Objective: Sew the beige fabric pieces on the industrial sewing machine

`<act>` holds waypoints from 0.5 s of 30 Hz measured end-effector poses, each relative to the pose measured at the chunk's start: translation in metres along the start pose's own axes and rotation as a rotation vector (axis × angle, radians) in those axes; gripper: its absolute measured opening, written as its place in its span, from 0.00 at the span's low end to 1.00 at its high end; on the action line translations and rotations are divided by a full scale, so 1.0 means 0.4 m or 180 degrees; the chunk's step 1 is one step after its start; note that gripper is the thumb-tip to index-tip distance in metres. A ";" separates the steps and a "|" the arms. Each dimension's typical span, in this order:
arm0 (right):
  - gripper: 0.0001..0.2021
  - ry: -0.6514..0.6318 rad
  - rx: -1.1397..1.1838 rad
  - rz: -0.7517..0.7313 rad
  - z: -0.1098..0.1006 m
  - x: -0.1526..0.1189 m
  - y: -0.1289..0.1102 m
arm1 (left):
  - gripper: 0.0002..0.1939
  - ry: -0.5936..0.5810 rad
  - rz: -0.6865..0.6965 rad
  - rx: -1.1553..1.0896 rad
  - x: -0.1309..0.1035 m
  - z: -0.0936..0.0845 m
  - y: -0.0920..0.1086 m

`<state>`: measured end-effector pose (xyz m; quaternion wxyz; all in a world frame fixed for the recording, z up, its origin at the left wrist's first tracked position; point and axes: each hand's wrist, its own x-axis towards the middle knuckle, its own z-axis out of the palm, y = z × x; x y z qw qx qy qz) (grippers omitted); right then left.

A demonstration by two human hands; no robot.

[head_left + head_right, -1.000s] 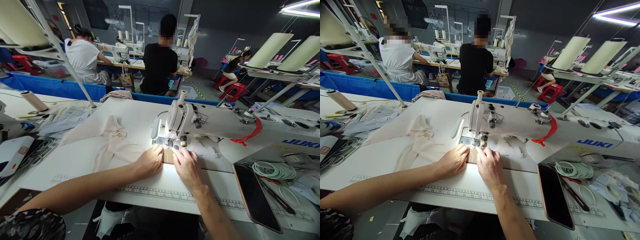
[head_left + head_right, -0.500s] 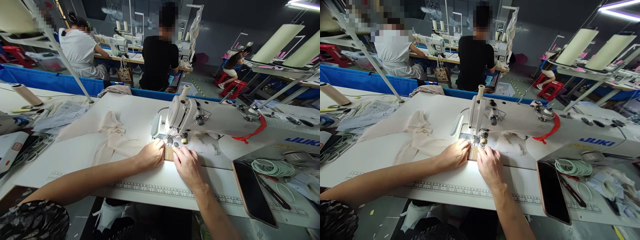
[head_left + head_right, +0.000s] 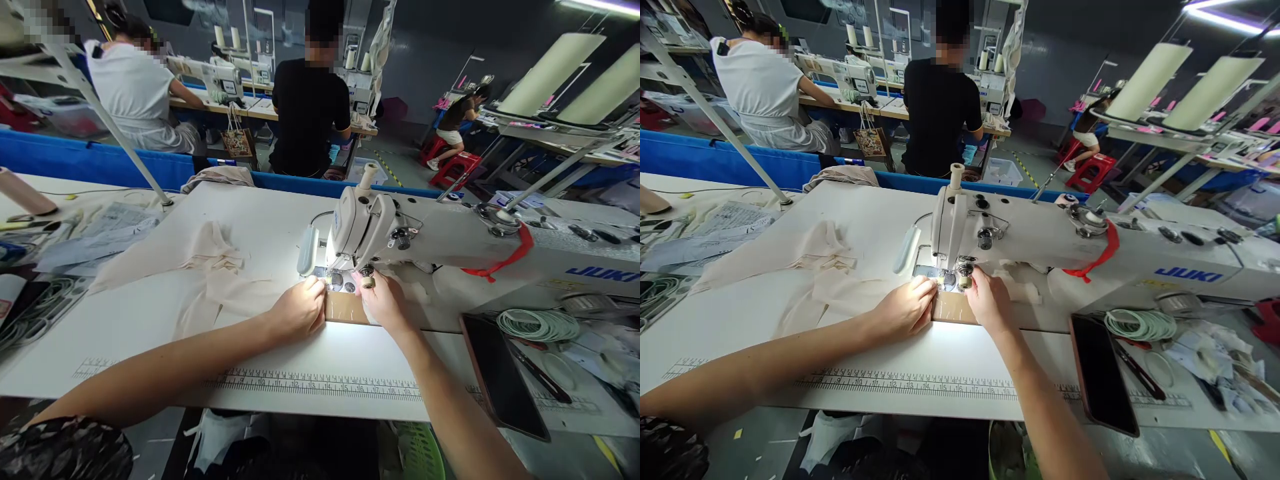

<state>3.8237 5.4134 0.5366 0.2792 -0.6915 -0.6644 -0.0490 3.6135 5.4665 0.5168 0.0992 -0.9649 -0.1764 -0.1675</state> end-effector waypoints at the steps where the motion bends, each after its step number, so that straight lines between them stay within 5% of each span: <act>1: 0.17 -0.0027 0.0110 0.0022 0.002 0.006 0.003 | 0.12 -0.0012 0.0001 -0.0005 0.000 0.000 0.000; 15: 0.24 -0.0002 0.0520 0.0133 0.011 -0.009 -0.017 | 0.12 0.0276 0.0064 0.0006 0.005 0.018 -0.024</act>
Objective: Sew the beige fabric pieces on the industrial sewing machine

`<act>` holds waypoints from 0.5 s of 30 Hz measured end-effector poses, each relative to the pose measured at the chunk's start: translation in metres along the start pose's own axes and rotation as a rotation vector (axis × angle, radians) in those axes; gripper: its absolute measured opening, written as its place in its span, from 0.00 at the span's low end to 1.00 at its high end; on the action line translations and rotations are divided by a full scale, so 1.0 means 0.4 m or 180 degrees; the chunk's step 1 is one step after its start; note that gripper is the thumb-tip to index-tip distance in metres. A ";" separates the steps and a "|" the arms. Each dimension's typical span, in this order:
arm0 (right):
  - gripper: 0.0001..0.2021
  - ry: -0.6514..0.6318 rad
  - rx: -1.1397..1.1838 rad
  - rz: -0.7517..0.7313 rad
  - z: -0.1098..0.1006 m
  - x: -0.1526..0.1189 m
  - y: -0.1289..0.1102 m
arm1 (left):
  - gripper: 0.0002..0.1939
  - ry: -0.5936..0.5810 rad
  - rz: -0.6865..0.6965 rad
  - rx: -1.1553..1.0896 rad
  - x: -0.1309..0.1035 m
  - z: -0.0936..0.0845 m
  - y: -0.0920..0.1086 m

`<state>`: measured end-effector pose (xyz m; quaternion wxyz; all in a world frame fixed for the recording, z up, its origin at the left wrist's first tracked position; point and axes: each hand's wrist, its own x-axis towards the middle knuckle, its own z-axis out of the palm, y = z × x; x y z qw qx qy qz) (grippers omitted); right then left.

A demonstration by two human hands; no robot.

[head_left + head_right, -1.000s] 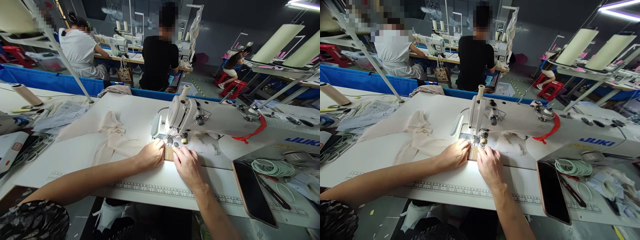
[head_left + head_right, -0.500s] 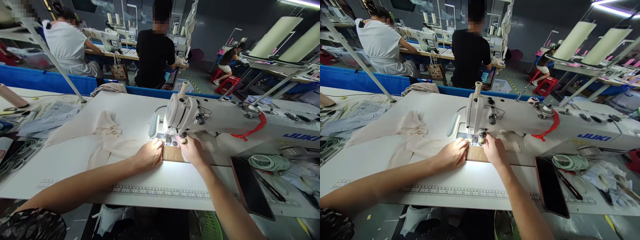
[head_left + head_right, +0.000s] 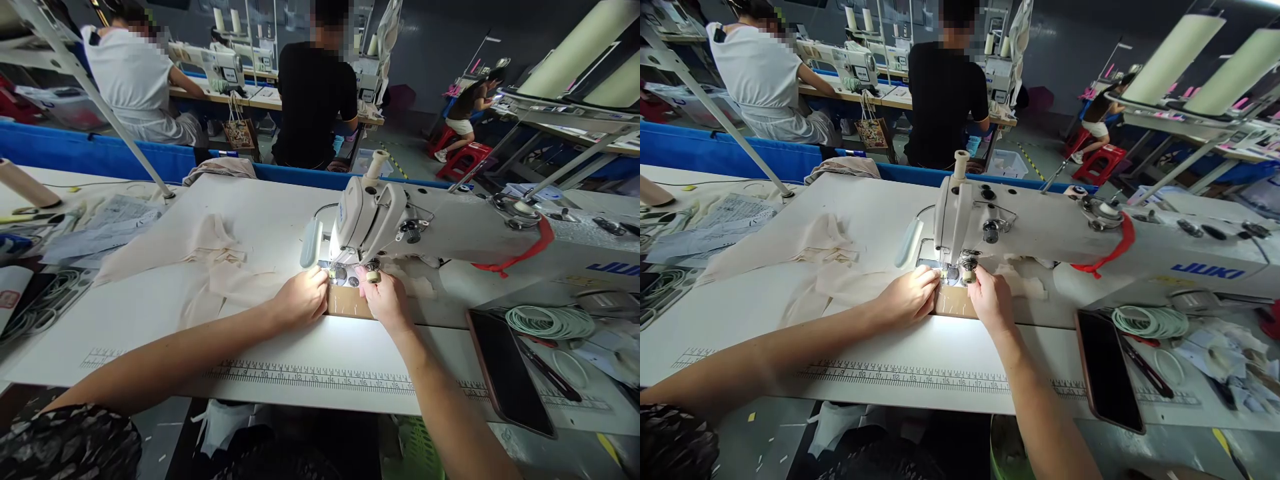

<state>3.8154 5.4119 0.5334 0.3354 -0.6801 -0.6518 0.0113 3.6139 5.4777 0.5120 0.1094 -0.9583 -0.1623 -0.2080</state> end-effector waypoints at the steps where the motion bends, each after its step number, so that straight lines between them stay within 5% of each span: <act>1: 0.23 0.0051 -0.0054 0.0021 0.002 0.001 0.002 | 0.12 0.0005 0.0002 0.0001 0.000 0.001 0.000; 11: 0.20 0.0048 -0.0713 -0.0117 0.002 -0.024 0.023 | 0.14 -0.0013 -0.0212 -0.0621 0.006 0.001 -0.024; 15: 0.15 -0.0121 -0.0637 -0.0401 0.001 -0.059 -0.049 | 0.13 -0.0051 -0.1252 -0.0804 0.007 -0.040 -0.084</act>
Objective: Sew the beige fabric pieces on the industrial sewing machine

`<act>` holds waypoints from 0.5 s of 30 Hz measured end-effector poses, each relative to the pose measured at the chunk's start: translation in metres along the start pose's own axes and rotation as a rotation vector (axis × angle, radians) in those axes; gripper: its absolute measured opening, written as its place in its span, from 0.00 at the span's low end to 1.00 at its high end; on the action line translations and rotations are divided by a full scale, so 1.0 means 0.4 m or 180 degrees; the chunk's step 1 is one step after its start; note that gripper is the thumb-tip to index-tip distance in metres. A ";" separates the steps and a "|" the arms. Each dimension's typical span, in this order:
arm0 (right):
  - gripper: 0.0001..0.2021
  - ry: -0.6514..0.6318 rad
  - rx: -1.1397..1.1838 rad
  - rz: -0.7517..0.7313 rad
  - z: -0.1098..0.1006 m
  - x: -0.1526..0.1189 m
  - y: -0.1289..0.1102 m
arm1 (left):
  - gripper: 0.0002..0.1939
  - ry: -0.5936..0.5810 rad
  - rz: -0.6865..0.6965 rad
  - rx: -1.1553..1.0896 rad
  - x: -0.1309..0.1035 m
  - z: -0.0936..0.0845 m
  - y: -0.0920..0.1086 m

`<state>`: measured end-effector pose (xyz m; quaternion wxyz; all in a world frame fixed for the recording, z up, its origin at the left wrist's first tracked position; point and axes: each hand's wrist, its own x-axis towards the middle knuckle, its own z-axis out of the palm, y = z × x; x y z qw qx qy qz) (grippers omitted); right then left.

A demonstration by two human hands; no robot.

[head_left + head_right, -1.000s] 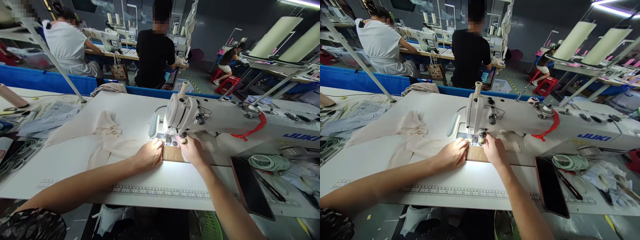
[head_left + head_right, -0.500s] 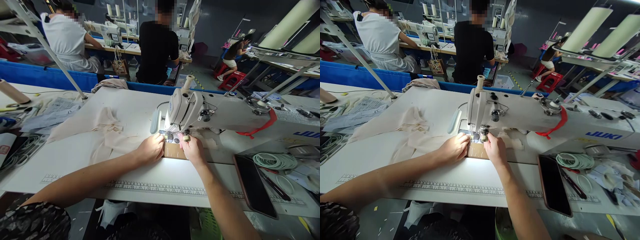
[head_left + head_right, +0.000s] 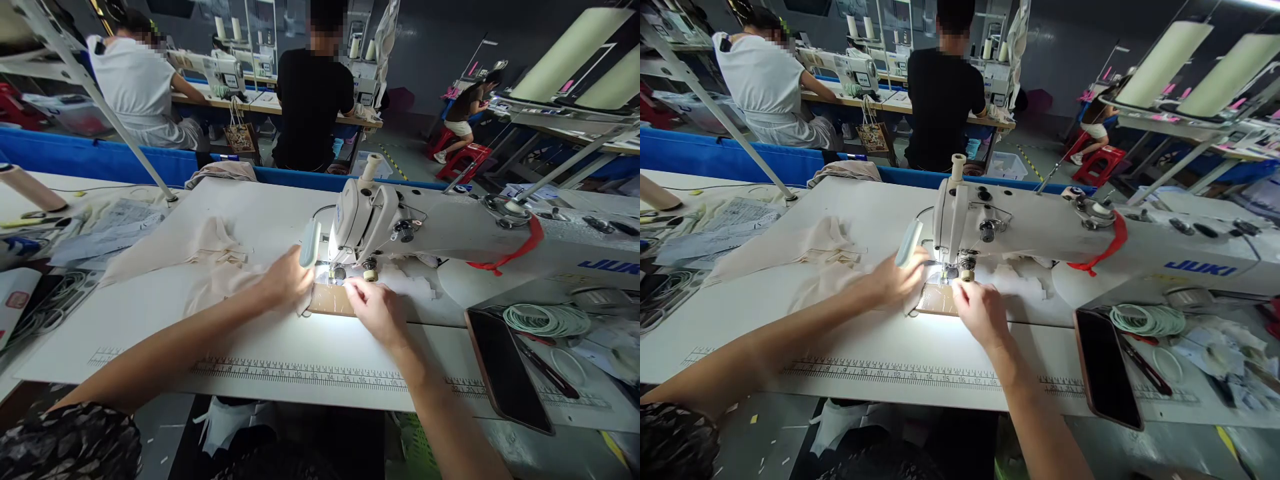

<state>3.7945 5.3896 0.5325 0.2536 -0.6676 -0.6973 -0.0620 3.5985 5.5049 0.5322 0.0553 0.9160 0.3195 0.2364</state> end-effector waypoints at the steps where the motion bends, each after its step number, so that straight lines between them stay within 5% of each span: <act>1: 0.14 -0.0040 0.0076 -0.0195 -0.003 -0.010 -0.033 | 0.12 -0.0021 -0.0329 0.0157 0.003 -0.018 -0.012; 4: 0.15 -0.0161 0.0080 -0.1016 0.007 -0.047 -0.143 | 0.12 -0.0397 -0.0903 0.0637 0.001 -0.065 -0.040; 9: 0.46 -0.0422 0.0193 -0.1662 0.061 -0.127 -0.251 | 0.15 -0.1150 -0.1099 -0.0242 -0.070 -0.117 -0.047; 11: 0.36 -0.0358 0.0213 -0.1602 0.062 -0.176 -0.260 | 0.16 -0.1364 -0.1105 -0.1064 -0.137 -0.143 -0.052; 13: 0.14 -0.0252 0.0509 -0.1514 0.042 -0.238 -0.257 | 0.18 -0.1718 -0.1307 -0.1940 -0.230 -0.182 -0.064; 15: 0.10 -0.0462 0.1361 -0.1311 0.012 -0.306 -0.245 | 0.21 -0.2197 -0.1597 -0.2615 -0.341 -0.227 -0.079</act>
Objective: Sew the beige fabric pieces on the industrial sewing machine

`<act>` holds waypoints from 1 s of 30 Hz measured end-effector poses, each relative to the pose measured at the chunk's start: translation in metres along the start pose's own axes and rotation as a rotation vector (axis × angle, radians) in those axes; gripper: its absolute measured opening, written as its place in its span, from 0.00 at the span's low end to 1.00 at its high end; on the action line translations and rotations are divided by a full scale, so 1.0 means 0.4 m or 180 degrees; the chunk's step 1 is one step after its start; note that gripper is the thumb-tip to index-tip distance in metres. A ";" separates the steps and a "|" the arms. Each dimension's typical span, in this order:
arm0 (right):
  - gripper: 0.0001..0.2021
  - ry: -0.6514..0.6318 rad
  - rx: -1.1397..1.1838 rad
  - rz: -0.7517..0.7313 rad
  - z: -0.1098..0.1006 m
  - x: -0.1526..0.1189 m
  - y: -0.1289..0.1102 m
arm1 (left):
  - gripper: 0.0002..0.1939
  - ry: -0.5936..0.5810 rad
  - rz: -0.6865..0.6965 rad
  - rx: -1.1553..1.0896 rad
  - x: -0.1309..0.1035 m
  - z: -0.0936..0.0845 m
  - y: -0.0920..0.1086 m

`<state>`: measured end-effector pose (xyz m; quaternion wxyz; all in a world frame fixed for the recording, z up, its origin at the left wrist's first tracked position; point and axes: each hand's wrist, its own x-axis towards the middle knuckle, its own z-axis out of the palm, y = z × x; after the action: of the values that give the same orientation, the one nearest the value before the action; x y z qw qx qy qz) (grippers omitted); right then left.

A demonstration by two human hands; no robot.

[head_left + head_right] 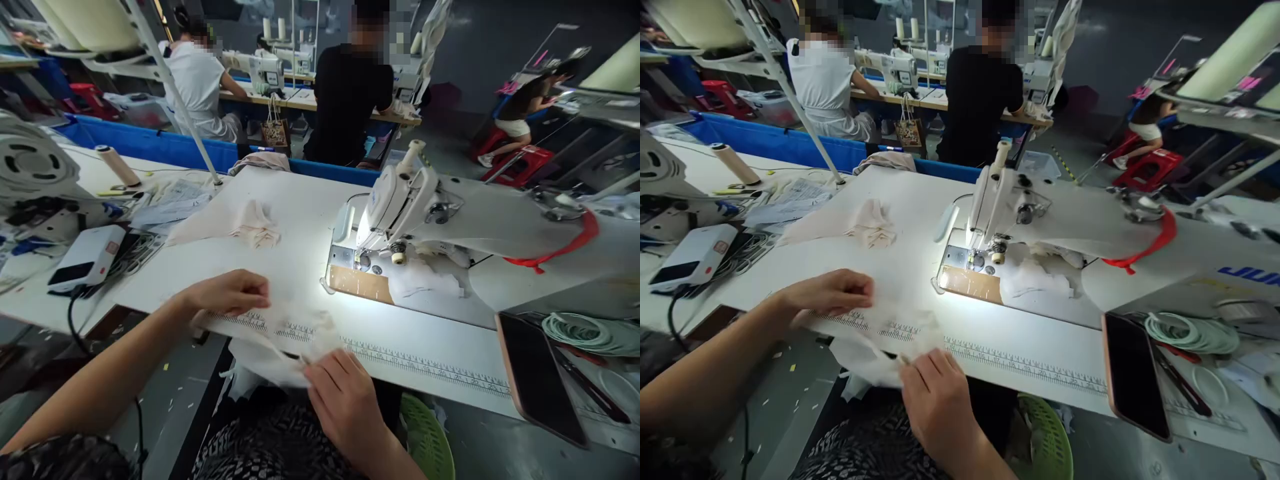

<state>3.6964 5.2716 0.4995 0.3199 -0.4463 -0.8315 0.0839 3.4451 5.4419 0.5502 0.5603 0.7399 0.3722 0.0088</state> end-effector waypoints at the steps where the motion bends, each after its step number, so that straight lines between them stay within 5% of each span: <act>1: 0.10 -0.0115 0.0605 0.0235 -0.007 -0.036 -0.010 | 0.22 -0.0206 -0.0137 -0.0181 -0.053 0.005 -0.029; 4: 0.12 -0.0554 0.2247 0.1668 0.001 -0.137 -0.007 | 0.22 -0.0527 -0.0417 -0.0375 -0.172 0.039 -0.115; 7: 0.20 -0.0173 0.2759 0.2806 0.068 -0.224 0.049 | 0.22 -0.0404 -0.0558 -0.0293 -0.185 0.101 -0.207; 10: 0.24 0.0164 0.2236 0.3229 0.166 -0.287 0.128 | 0.21 -0.0233 -0.0621 -0.0087 -0.113 0.168 -0.312; 14: 0.23 -0.0217 0.1463 0.3253 0.267 -0.327 0.191 | 0.21 -0.0140 -0.0584 0.0450 -0.015 0.231 -0.431; 18: 0.18 -0.0429 0.1182 0.3017 0.247 -0.314 0.155 | 0.19 0.0157 -0.0815 0.0904 0.000 0.267 -0.473; 22: 0.15 -0.0910 0.1633 0.2339 0.052 -0.231 0.072 | 0.23 0.0461 -0.0773 0.1283 -0.032 0.280 -0.400; 24: 0.17 -0.0716 0.1949 0.2160 -0.075 -0.175 0.063 | 0.23 0.0094 -0.0456 0.1021 -0.047 0.279 -0.303; 28: 0.13 0.0995 -0.0424 0.1834 -0.264 -0.062 0.197 | 0.15 -0.0786 0.0815 0.0428 -0.032 0.278 -0.024; 30: 0.10 0.1113 -0.1737 0.1724 -0.307 -0.014 0.311 | 0.12 -0.0738 0.1460 0.0353 0.024 0.285 0.105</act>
<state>3.8587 5.3222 0.5401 0.2925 -0.7246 -0.6091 -0.1353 3.5236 5.3493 0.5390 0.5411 0.8306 0.1279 0.0303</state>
